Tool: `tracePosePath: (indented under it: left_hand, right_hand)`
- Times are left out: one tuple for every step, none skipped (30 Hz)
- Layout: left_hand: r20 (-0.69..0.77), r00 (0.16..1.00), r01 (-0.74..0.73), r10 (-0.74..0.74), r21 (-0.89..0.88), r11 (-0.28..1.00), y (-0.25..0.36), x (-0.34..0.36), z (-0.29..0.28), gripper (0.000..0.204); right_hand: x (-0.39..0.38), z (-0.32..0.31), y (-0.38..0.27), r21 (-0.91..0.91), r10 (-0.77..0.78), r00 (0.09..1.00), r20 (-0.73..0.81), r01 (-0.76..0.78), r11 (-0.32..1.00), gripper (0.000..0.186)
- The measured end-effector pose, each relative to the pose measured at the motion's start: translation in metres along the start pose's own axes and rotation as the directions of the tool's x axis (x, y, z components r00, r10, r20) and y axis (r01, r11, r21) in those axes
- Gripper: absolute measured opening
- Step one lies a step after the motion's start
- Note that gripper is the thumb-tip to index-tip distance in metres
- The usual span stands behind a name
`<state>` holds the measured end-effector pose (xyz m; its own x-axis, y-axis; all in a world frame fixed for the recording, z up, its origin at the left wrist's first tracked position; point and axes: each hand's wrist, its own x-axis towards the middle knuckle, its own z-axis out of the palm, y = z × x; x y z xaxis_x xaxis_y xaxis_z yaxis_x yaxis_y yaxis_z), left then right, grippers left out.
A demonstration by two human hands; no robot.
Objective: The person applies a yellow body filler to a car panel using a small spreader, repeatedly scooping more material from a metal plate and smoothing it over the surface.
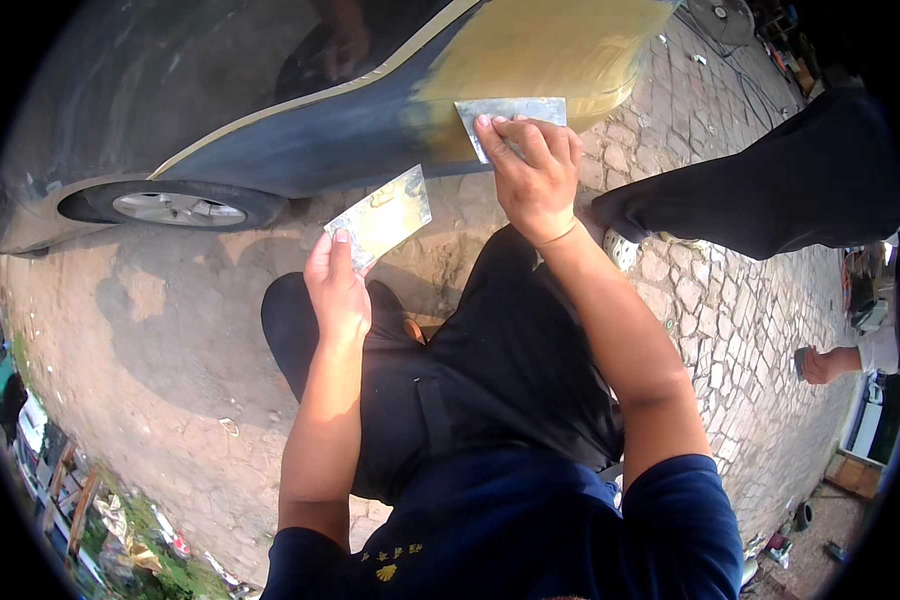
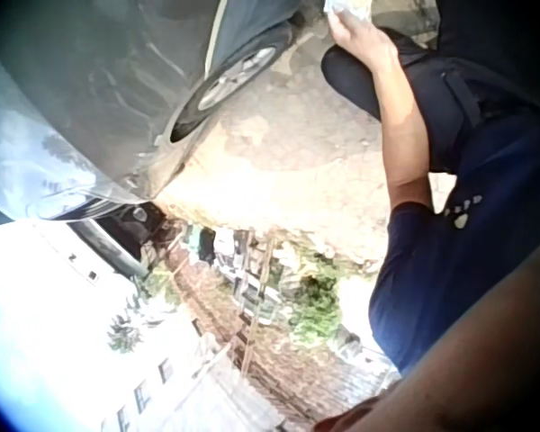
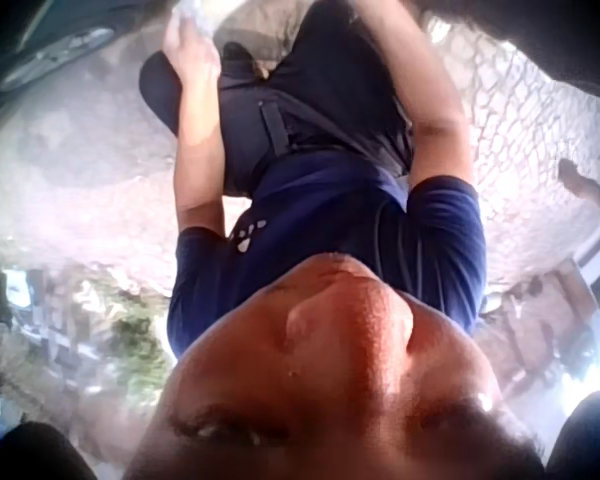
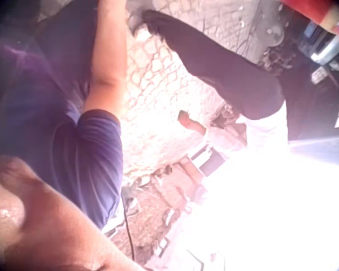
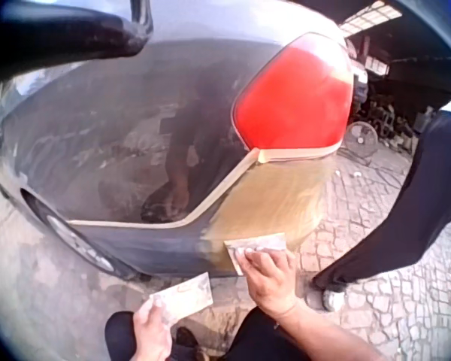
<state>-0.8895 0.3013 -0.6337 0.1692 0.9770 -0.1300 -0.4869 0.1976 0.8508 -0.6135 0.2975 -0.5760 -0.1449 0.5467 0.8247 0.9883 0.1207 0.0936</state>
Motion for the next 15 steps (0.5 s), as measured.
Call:
tracePosePath:
  left_hand:
    - [-0.049, 0.998, 0.027, -0.026, 0.02, 0.999, 0.0, 0.0, 0.0, 0.029]
    - [-0.022, 1.0, 0.008, -0.008, 0.015, 1.0, -0.001, 0.0, 0.0, 0.029]
    - [-0.011, 1.0, -0.008, 0.008, -0.006, 1.0, -0.002, 0.0, 0.0, 0.029]
    - [0.001, 1.0, -0.014, 0.014, -0.024, 1.0, -0.002, -0.001, -0.001, 0.03]
    - [-0.002, 1.0, -0.022, 0.022, -0.025, 0.999, -0.003, -0.001, -0.002, 0.03]
    - [-0.005, 1.0, -0.019, 0.019, -0.011, 1.0, -0.004, -0.001, -0.003, 0.03]
    - [-0.026, 1.0, -0.002, 0.002, 0.009, 1.0, -0.004, -0.003, -0.005, 0.031]
    - [-0.014, 1.0, -0.006, 0.006, 0.011, 1.0, -0.004, -0.003, -0.006, 0.031]
    - [-0.005, 1.0, -0.014, 0.014, 0.015, 1.0, -0.005, -0.002, -0.007, 0.031]
    - [0.009, 1.0, -0.029, 0.028, 0.017, 0.999, -0.005, -0.001, -0.008, 0.032]
    - [0.008, 1.0, -0.024, 0.024, 0.023, 0.999, -0.005, -0.001, -0.008, 0.032]
    - [0.005, 1.0, -0.031, 0.031, 0.026, 0.999, -0.006, 0.0, -0.007, 0.032]
    - [0.001, 1.0, -0.03, 0.03, 0.033, 0.999, -0.005, 0.0, -0.006, 0.033]
    - [0.004, 0.999, -0.039, 0.039, 0.032, 0.999, -0.004, -0.001, -0.004, 0.033]
    - [0.002, 0.999, -0.04, 0.04, 0.028, 0.999, -0.002, -0.001, 0.0, 0.034]
  right_hand:
    - [0.0, -0.009, -0.001, 0.041, -0.004, 0.998, 0.061, 0.002, 0.999, 0.045]
    - [0.003, -0.019, 0.001, 0.036, 0.001, 0.998, 0.062, -0.004, 0.999, 0.045]
    - [0.008, -0.029, 0.007, 0.05, -0.003, 0.998, 0.068, 0.0, 0.999, 0.045]
    - [0.014, -0.041, 0.013, 0.068, -0.006, 0.998, 0.064, 0.002, 0.998, 0.044]
    - [0.024, -0.048, 0.024, 0.026, -0.026, 0.999, -0.026, 0.026, 0.999, 0.044]
    - [0.034, -0.054, 0.035, 0.011, -0.006, 0.992, -0.129, 0.007, 1.0, 0.043]
    - [0.045, -0.058, 0.049, -0.025, -0.008, 0.979, -0.204, 0.003, 1.0, 0.042]
    - [0.056, -0.06, 0.062, -0.073, -0.024, 0.967, -0.253, 0.006, 0.997, 0.041]
    - [0.065, -0.059, 0.074, -0.096, -0.062, 0.947, -0.316, 0.033, 0.995, 0.041]
    - [0.071, -0.055, 0.084, -0.137, -0.067, 0.941, -0.333, 0.022, 0.99, 0.041]
    - [0.074, -0.05, 0.09, -0.133, -0.08, 0.93, -0.359, 0.034, 0.991, 0.041]
    - [0.074, -0.043, 0.093, -0.126, -0.098, 0.933, -0.345, 0.057, 0.99, 0.041]
    - [0.07, -0.037, 0.094, -0.124, -0.078, 0.955, -0.288, 0.043, 0.991, 0.041]
    - [0.064, -0.029, 0.09, -0.099, -0.083, 0.953, -0.293, 0.056, 0.993, 0.041]
    - [0.053, -0.026, 0.084, -0.086, -0.115, 0.957, -0.266, 0.095, 0.992, 0.041]
